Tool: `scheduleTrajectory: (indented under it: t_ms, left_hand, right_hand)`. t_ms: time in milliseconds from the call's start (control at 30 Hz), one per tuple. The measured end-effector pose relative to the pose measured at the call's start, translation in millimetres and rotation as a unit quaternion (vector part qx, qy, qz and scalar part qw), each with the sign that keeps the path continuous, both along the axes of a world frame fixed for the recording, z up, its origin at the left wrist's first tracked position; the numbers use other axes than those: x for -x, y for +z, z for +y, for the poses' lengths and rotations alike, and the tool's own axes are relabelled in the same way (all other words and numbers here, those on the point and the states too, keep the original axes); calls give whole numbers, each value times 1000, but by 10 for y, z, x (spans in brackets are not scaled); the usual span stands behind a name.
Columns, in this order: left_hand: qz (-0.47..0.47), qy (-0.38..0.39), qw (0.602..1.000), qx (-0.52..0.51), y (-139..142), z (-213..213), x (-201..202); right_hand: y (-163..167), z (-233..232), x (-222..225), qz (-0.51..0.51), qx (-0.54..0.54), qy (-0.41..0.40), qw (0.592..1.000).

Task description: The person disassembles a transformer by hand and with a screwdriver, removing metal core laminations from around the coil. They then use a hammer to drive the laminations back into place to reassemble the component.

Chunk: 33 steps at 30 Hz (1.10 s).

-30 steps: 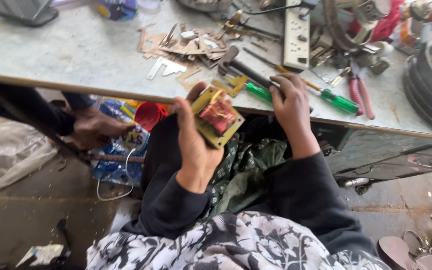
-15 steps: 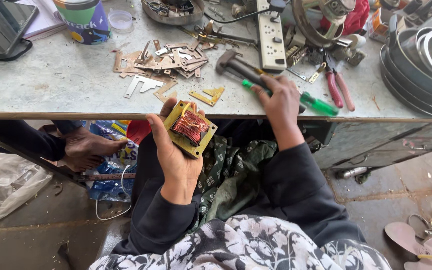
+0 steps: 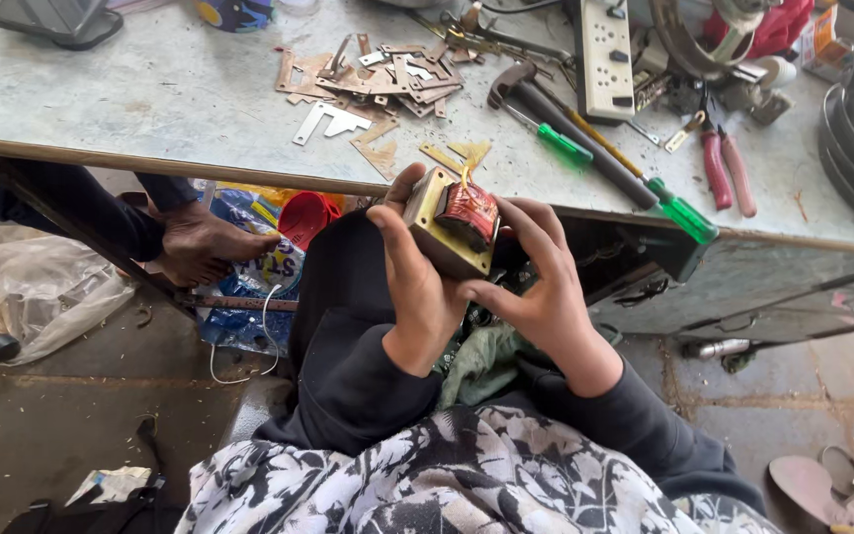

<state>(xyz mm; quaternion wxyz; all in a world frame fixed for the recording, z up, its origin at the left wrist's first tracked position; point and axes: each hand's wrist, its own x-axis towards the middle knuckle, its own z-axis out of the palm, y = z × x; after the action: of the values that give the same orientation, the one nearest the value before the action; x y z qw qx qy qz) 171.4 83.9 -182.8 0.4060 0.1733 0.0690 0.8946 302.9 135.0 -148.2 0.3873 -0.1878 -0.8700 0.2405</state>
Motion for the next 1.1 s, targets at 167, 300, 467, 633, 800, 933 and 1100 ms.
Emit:
scheduleTrajectory:
  t_ms: [167,300,467,633,800,933,1100]
  left_hand:
    - [61,38,996,47,69,-42,-55]
    - [53,45,997,45,64,-72,-113]
    - [65,104,992,1,10,-122,-262]
    - [178,254,951,-9,16,-151,-334]
    - [203,323,924,-27,49,-194,-375]
    - [170,308,935,-34,83,-262,-412]
    - [91,165,982,-33,161,-364,-359]
  right_hand:
    - [47,-70,14,38,105,21,994]
    - [-13,-180,-1,65,76,-11,995]
    - [-51,-400,-47,104,-119,-86,984]
    - [38,-462,-50,19,-210,-82,974]
    - [58,-564,-36,86,-157,-46,983]
    - [55,-601,-37,124,-148,-10,981]
    - [51,-605,-71,150,-87,18,985]
